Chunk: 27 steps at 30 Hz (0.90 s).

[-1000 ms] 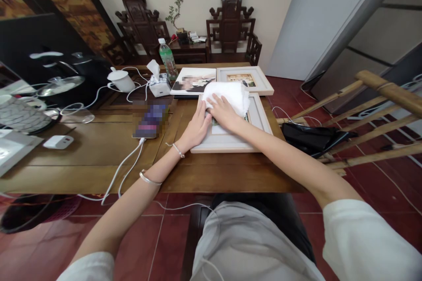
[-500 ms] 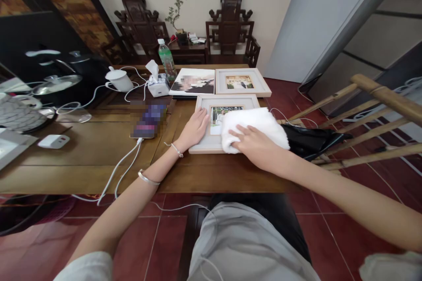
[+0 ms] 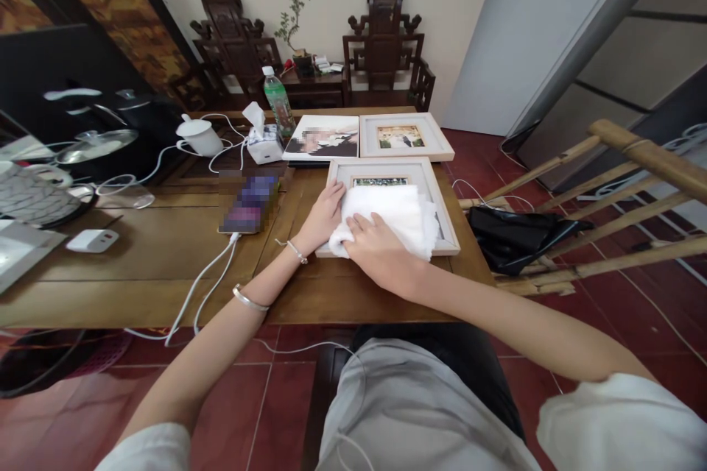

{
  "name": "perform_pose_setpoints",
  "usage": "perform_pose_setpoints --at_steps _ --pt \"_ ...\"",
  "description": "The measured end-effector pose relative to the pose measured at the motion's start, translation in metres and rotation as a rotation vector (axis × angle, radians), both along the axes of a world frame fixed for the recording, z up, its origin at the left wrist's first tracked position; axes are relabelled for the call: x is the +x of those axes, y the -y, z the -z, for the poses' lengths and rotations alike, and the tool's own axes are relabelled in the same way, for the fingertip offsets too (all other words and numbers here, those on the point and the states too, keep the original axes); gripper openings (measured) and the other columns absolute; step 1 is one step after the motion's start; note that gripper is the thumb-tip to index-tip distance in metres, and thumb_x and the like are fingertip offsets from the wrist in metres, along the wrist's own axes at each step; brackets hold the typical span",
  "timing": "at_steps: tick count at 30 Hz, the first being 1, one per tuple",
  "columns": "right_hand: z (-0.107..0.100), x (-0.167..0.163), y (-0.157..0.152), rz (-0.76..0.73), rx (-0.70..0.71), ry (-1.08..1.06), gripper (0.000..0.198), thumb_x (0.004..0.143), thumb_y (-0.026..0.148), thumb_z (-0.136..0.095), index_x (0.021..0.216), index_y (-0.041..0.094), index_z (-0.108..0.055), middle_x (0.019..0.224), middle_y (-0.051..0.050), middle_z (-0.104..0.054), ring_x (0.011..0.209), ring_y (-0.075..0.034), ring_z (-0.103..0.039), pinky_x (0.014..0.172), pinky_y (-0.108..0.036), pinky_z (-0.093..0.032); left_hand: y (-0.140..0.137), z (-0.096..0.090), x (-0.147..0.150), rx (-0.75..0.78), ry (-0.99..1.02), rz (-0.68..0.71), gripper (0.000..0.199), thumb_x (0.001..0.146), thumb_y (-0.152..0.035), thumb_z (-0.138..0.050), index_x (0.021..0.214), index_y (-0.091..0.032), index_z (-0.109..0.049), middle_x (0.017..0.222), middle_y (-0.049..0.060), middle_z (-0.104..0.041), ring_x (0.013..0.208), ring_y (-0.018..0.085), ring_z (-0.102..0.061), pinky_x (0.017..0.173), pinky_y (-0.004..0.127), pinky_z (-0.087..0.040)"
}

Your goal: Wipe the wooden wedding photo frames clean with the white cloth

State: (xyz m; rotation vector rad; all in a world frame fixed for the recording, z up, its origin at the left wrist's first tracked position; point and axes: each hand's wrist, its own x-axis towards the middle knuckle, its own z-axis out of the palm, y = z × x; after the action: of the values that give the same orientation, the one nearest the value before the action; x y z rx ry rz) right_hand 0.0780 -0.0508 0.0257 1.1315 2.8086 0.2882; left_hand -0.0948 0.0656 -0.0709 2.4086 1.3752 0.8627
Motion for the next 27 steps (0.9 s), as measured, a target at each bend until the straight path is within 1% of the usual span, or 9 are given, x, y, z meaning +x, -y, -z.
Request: perform_pose_setpoints --at_steps 3,6,8,11,14,18,22,25,27 --pt "0.009 0.01 0.003 -0.003 0.096 -0.036 0.036 0.099 0.008 -0.046 0.12 0.012 -0.074 0.145 -0.021 -0.06 0.133 -0.032 -0.057 0.108 -0.049 -0.046 0.001 -0.001 -0.001 0.011 -0.008 0.019 0.051 0.097 -0.021 -0.038 0.142 -0.008 -0.058 0.154 0.018 -0.053 0.152 0.033 -0.037 0.127 0.057 -0.03" --pt "0.016 0.041 0.011 0.018 0.146 -0.03 0.033 0.095 0.005 -0.051 0.116 0.012 -0.076 0.144 -0.022 -0.061 0.135 -0.035 -0.057 0.109 -0.051 -0.045 0.003 -0.001 0.0 0.017 -0.011 0.024 0.05 0.097 -0.022 -0.038 0.142 -0.009 -0.057 0.154 0.018 -0.053 0.152 0.033 -0.037 0.127 0.058 -0.029" --pt "0.016 0.067 0.017 0.07 0.195 0.012 0.03 0.093 0.005 -0.054 0.112 0.01 -0.078 0.141 -0.024 -0.063 0.133 -0.037 -0.058 0.107 -0.053 -0.046 0.004 -0.001 0.001 0.022 -0.015 0.018 0.05 0.098 -0.022 -0.037 0.141 -0.009 -0.058 0.153 0.018 -0.053 0.152 0.033 -0.037 0.128 0.057 -0.029" --pt "0.013 0.103 0.024 0.156 0.284 0.113 0.028 0.091 0.005 -0.057 0.107 0.009 -0.079 0.138 -0.026 -0.064 0.131 -0.039 -0.06 0.105 -0.054 -0.047 0.004 -0.001 0.002 0.035 -0.047 0.015 0.051 0.098 -0.023 -0.035 0.14 -0.005 -0.058 0.153 0.02 -0.053 0.152 0.033 -0.037 0.128 0.053 -0.029" --pt "0.01 0.127 0.02 0.169 0.287 0.161 0.027 0.088 0.004 -0.059 0.104 0.01 -0.081 0.141 -0.024 -0.063 0.134 -0.04 -0.057 0.107 -0.054 -0.046 0.005 -0.002 0.002 0.046 -0.075 0.02 0.052 0.099 -0.023 -0.034 0.139 -0.001 -0.058 0.152 0.023 -0.052 0.152 0.035 -0.037 0.129 0.053 -0.028" --pt "0.011 0.138 -0.01 0.194 0.254 0.16 0.029 0.092 0.006 -0.055 0.104 0.011 -0.081 0.149 -0.02 -0.057 0.139 -0.039 -0.051 0.11 -0.054 -0.043 0.005 -0.001 0.002 0.057 -0.076 0.027 0.051 0.099 -0.023 -0.034 0.139 -0.003 -0.058 0.151 0.022 -0.053 0.152 0.035 -0.036 0.128 0.055 -0.029" --pt "0.013 0.141 -0.061 0.254 0.242 0.141 0.039 0.093 0.001 -0.045 0.114 0.01 -0.077 0.154 -0.019 -0.053 0.142 -0.036 -0.049 0.11 -0.051 -0.043 0.005 -0.002 0.001 0.04 -0.068 0.036 0.05 0.099 -0.023 -0.035 0.14 -0.007 -0.058 0.152 0.021 -0.053 0.153 0.034 -0.036 0.128 0.056 -0.029" --pt "0.01 0.135 -0.098 0.309 0.223 0.081 0.048 0.089 -0.005 -0.041 0.124 0.007 -0.072 0.156 -0.02 -0.049 0.145 -0.036 -0.045 0.112 -0.053 -0.042 0.005 -0.002 0.001 0.026 -0.062 0.032 0.05 0.098 -0.023 -0.036 0.14 -0.007 -0.058 0.153 0.021 -0.052 0.153 0.035 -0.036 0.128 0.056 -0.028" --pt "0.007 0.121 -0.116 0.321 0.225 0.007 0.053 0.087 -0.006 -0.04 0.13 0.006 -0.069 0.159 -0.021 -0.045 0.149 -0.037 -0.039 0.114 -0.057 -0.039 0.004 -0.002 0.0 0.017 -0.051 0.029 0.05 0.098 -0.024 -0.036 0.14 -0.007 -0.058 0.153 0.021 -0.052 0.152 0.035 -0.036 0.128 0.056 -0.028"
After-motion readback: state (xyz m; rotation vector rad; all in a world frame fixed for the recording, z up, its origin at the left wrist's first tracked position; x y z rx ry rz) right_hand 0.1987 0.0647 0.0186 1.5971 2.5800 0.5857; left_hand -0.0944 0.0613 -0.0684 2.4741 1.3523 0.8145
